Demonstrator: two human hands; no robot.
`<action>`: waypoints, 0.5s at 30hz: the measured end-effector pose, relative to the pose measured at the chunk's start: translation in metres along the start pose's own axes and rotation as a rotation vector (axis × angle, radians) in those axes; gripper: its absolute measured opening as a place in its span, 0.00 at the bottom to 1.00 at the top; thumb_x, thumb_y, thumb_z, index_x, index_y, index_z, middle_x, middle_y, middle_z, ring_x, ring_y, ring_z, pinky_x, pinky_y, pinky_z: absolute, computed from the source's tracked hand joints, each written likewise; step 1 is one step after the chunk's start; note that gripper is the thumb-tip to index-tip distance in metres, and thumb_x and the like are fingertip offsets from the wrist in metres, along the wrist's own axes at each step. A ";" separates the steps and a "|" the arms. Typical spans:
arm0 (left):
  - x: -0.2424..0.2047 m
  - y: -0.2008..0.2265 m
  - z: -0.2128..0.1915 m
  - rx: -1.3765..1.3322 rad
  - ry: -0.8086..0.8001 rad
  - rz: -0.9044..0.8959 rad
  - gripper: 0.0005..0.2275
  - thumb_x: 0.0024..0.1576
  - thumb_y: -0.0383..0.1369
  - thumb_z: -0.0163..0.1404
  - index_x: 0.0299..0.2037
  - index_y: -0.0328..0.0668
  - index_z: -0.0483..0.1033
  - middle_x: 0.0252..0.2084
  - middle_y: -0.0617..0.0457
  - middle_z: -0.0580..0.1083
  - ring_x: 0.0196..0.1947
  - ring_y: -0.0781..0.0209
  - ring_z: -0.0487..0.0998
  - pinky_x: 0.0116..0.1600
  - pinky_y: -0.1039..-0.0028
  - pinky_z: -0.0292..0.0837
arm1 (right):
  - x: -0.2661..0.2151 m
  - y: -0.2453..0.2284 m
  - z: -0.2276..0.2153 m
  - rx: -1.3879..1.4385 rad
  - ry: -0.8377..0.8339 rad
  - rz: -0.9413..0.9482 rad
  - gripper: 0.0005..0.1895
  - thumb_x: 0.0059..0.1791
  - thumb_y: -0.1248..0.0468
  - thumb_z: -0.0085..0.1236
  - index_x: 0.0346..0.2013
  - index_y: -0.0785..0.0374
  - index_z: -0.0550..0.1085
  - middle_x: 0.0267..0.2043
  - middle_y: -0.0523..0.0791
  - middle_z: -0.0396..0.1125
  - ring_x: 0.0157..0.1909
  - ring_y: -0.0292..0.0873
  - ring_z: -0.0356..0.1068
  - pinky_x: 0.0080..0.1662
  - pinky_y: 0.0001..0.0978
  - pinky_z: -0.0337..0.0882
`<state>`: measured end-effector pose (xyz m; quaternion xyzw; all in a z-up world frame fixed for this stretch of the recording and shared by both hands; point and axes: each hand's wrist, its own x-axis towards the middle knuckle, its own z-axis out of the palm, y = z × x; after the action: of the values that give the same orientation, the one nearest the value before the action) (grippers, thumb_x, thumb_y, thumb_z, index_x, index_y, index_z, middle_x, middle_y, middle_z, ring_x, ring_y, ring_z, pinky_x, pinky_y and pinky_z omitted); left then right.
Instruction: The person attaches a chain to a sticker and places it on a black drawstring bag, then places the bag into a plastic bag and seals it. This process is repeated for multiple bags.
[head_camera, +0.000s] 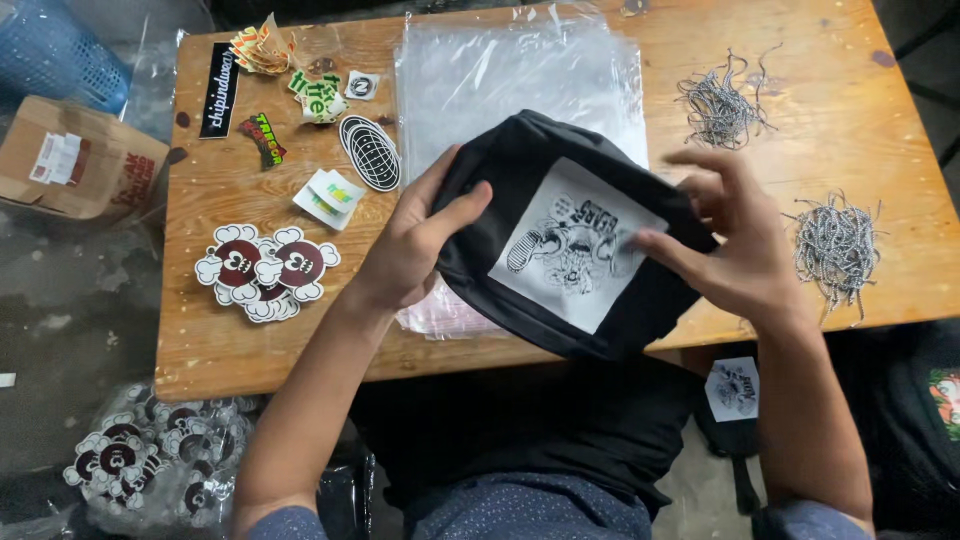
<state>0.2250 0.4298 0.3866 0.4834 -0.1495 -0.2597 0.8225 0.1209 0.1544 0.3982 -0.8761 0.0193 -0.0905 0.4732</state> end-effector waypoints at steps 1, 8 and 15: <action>0.008 -0.012 -0.008 0.000 0.001 -0.002 0.07 0.62 0.27 0.51 0.49 0.42 0.74 0.40 0.61 0.73 0.39 0.74 0.73 0.45 0.86 0.70 | 0.005 0.020 0.007 0.001 -0.001 0.002 0.35 0.43 0.62 0.72 0.61 0.56 0.64 0.34 0.41 0.65 0.35 0.34 0.65 0.39 0.21 0.63; 0.036 -0.074 -0.035 0.238 0.042 0.273 0.25 0.60 0.43 0.57 0.62 0.45 0.60 0.52 0.42 0.74 0.53 0.54 0.76 0.56 0.52 0.76 | 0.028 0.085 0.057 -0.018 0.422 -0.041 0.13 0.61 0.56 0.59 0.36 0.57 0.73 0.17 0.42 0.58 0.18 0.35 0.58 0.23 0.26 0.53; 0.053 -0.076 -0.054 0.917 0.339 0.211 0.13 0.65 0.35 0.45 0.52 0.32 0.65 0.37 0.34 0.74 0.38 0.44 0.80 0.41 0.54 0.75 | 0.036 0.046 0.076 -0.347 0.226 0.099 0.31 0.64 0.51 0.35 0.24 0.67 0.67 0.22 0.60 0.66 0.31 0.70 0.70 0.34 0.56 0.64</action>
<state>0.2743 0.4081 0.2933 0.8130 -0.1607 -0.0004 0.5597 0.1722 0.1869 0.3241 -0.9266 0.1304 -0.1604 0.3141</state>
